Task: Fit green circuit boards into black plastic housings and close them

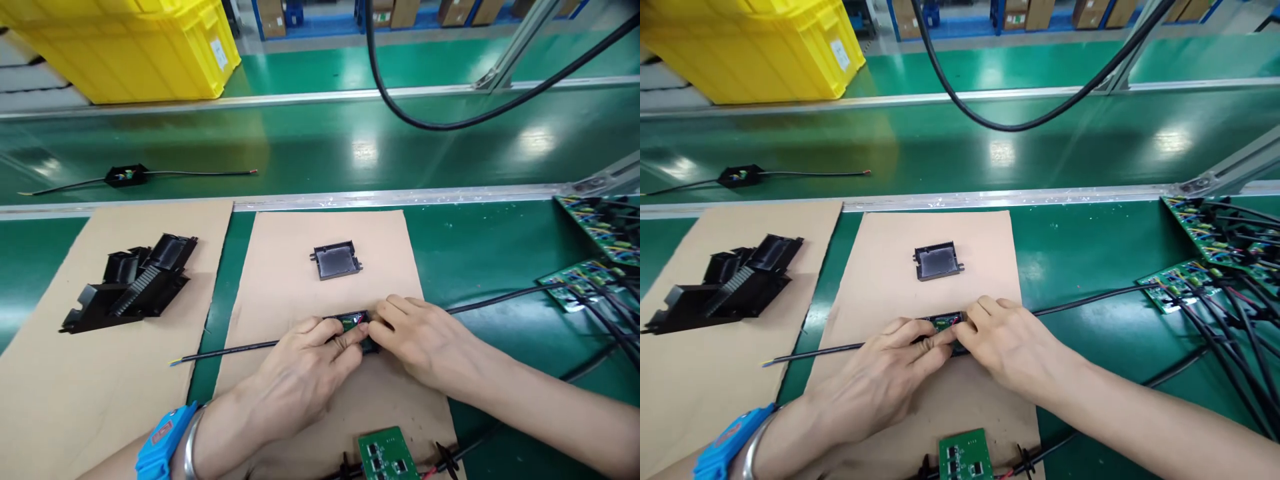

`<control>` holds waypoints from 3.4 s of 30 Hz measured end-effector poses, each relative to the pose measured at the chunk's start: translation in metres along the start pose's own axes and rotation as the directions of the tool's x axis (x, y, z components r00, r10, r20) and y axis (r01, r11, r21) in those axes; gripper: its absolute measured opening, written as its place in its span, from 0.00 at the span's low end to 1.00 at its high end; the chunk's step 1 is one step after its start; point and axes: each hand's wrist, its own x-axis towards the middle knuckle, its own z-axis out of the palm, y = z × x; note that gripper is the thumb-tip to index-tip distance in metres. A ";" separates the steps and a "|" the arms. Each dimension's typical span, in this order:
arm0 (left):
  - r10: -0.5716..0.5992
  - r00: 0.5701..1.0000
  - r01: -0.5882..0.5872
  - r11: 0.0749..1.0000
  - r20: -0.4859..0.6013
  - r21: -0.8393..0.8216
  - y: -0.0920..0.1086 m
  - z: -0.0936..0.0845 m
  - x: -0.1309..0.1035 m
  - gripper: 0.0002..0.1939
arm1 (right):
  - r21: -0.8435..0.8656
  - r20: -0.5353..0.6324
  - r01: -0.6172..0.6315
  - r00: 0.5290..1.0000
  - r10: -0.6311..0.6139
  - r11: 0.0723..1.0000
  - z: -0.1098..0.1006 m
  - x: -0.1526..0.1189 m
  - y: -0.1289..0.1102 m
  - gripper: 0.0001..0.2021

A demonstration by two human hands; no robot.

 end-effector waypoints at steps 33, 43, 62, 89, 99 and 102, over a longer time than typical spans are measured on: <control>0.012 0.985 0.037 0.959 -0.172 0.281 0.020 0.010 -0.002 0.21 | 0.160 -0.255 -0.069 0.961 0.109 0.985 0.017 -0.008 -0.005 0.14; -0.110 0.973 0.149 0.971 -0.201 0.188 0.032 0.003 -0.001 0.23 | 0.236 -0.320 -0.054 0.938 0.130 0.970 0.028 -0.011 -0.005 0.14; -0.411 0.884 0.431 0.901 -0.221 0.048 -0.004 -0.020 -0.061 0.14 | 0.001 -0.123 -0.174 0.977 0.172 0.985 -0.017 -0.054 0.030 0.07; -0.300 0.935 0.288 0.954 -0.189 -0.088 -0.077 -0.022 0.044 0.25 | 0.249 0.017 -0.024 1.000 0.020 0.968 -0.036 -0.038 0.003 0.04; -0.319 0.945 0.253 0.857 -0.077 -0.449 0.042 -0.027 -0.007 0.27 | 0.307 -0.150 -0.051 0.984 0.101 0.951 -0.002 -0.065 -0.056 0.06; -0.279 0.958 0.209 0.841 -0.070 -0.499 0.065 -0.028 -0.015 0.30 | 0.293 -0.272 -0.047 0.953 0.130 0.955 -0.010 -0.061 -0.053 0.08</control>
